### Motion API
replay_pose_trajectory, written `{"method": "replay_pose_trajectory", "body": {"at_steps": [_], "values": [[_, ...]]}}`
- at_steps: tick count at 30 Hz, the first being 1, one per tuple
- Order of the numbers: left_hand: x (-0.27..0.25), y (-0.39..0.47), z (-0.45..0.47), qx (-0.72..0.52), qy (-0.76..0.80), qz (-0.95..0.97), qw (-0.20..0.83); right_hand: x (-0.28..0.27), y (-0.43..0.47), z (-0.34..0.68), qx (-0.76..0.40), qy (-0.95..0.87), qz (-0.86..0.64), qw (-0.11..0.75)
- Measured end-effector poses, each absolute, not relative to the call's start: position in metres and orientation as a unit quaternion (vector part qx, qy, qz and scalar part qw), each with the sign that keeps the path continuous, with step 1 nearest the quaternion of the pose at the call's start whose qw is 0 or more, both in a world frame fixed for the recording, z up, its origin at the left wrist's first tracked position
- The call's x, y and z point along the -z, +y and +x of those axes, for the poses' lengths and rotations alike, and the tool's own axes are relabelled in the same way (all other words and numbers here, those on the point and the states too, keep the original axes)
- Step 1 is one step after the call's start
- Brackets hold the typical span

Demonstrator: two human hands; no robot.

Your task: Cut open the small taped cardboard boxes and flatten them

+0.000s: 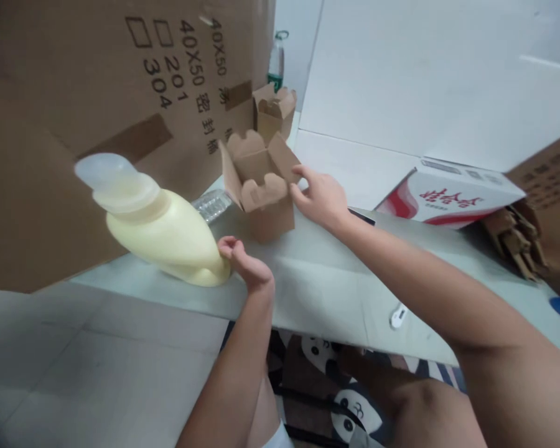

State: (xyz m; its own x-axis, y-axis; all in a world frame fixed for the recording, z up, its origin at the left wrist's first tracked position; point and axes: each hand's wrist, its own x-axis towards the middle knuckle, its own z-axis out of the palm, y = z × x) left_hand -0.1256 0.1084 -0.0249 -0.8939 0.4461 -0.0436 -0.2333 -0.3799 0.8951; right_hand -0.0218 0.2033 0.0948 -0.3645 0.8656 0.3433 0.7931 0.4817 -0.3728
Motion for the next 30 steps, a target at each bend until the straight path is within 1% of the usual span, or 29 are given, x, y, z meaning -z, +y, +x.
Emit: {"method": "replay_pose_trajectory", "body": {"at_steps": [1, 3, 6, 8, 10, 12, 15, 17, 19, 21, 24, 27, 30], "values": [[0.025, 0.105, -0.124, -0.83, 0.514, 0.116, 0.18, -0.096, 0.186, -0.002, -0.088, -0.807, -0.511, 0.282], [0.023, 0.101, -0.12, -0.836, 0.498, 0.15, 0.173, -0.096, 0.154, 0.041, -0.114, -0.769, -0.524, 0.349], [0.016, 0.099, -0.112, -0.833, 0.439, 0.231, 0.243, -0.084, 0.11, 0.104, -0.148, -0.704, -0.535, 0.443], [0.012, 0.099, -0.103, -0.809, 0.388, 0.316, 0.309, -0.069, 0.087, 0.138, -0.189, -0.665, -0.542, 0.477], [0.009, 0.098, -0.09, -0.77, 0.343, 0.404, 0.357, -0.05, 0.073, 0.161, -0.239, -0.632, -0.556, 0.484], [0.009, 0.098, -0.076, -0.724, 0.317, 0.482, 0.379, -0.031, 0.065, 0.173, -0.273, -0.604, -0.567, 0.489], [0.012, 0.1, -0.06, -0.671, 0.333, 0.548, 0.372, -0.01, 0.063, 0.177, -0.308, -0.547, -0.568, 0.532], [0.014, 0.103, -0.053, -0.657, 0.365, 0.554, 0.358, -0.004, 0.062, 0.178, -0.326, -0.507, -0.561, 0.567], [0.015, 0.107, -0.047, -0.654, 0.398, 0.541, 0.348, 0.0, 0.06, 0.181, -0.329, -0.505, -0.54, 0.587], [0.014, 0.11, -0.044, -0.659, 0.426, 0.529, 0.325, 0.002, 0.058, 0.187, -0.321, -0.541, -0.501, 0.594], [0.01, 0.116, -0.042, -0.664, 0.433, 0.541, 0.281, 0.007, 0.054, 0.199, -0.317, -0.598, -0.454, 0.579], [0.008, 0.123, -0.046, -0.597, 0.42, 0.631, 0.262, 0.018, 0.05, 0.208, -0.312, -0.628, -0.445, 0.557], [0.011, 0.131, -0.056, -0.541, 0.415, 0.688, 0.249, 0.032, 0.052, 0.215, -0.287, -0.586, -0.477, 0.589]]}}
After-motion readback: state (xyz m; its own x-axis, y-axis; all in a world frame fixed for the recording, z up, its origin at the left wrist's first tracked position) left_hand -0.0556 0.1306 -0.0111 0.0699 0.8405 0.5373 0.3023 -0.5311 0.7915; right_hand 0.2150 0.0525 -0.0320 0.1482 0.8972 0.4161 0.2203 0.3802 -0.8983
